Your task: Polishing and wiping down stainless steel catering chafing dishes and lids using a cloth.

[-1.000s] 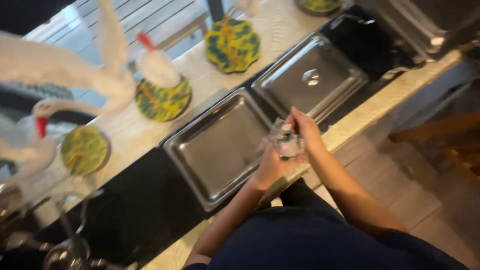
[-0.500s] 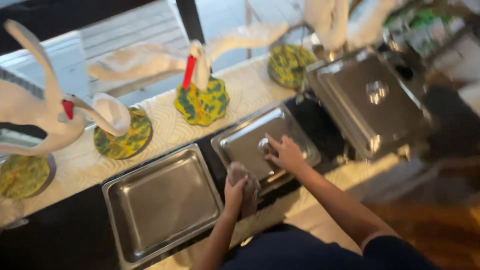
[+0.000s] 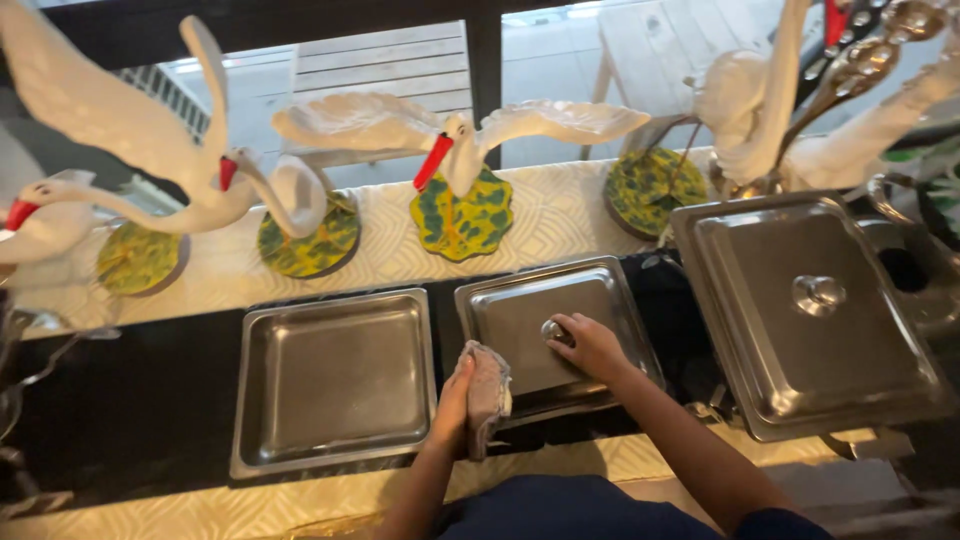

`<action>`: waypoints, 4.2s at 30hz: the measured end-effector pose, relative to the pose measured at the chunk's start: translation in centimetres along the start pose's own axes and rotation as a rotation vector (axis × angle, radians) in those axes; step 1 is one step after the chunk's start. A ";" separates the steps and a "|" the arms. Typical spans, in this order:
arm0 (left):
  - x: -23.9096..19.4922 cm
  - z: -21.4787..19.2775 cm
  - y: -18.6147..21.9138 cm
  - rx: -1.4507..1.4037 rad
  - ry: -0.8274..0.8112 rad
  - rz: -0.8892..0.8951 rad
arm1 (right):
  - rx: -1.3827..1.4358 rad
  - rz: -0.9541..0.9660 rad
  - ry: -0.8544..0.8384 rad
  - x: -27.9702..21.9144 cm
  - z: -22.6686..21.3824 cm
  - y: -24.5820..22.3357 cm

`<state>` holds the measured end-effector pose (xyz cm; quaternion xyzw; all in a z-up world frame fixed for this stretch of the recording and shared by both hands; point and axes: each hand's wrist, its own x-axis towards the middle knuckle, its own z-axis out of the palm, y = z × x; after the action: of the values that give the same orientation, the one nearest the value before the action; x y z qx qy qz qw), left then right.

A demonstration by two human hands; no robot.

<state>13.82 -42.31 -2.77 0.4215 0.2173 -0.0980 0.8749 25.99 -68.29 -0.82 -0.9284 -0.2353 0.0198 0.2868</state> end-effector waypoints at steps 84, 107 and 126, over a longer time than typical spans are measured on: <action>-3.0 -44.1 18.3 1.055 -0.155 0.160 | 0.026 0.216 0.434 -1.3 19.8 -23.2; -3.9 -40.2 20.4 1.264 -0.094 0.290 | 0.056 0.013 0.208 6.5 21.9 -33.0; -5.8 -38.3 23.4 1.170 0.108 0.240 | -0.054 0.009 0.187 6.2 16.0 -34.2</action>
<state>5.54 2.12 -4.91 0.8591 0.1226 -0.0803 0.4903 14.17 -32.30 4.97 -0.9348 -0.2036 -0.0720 0.2821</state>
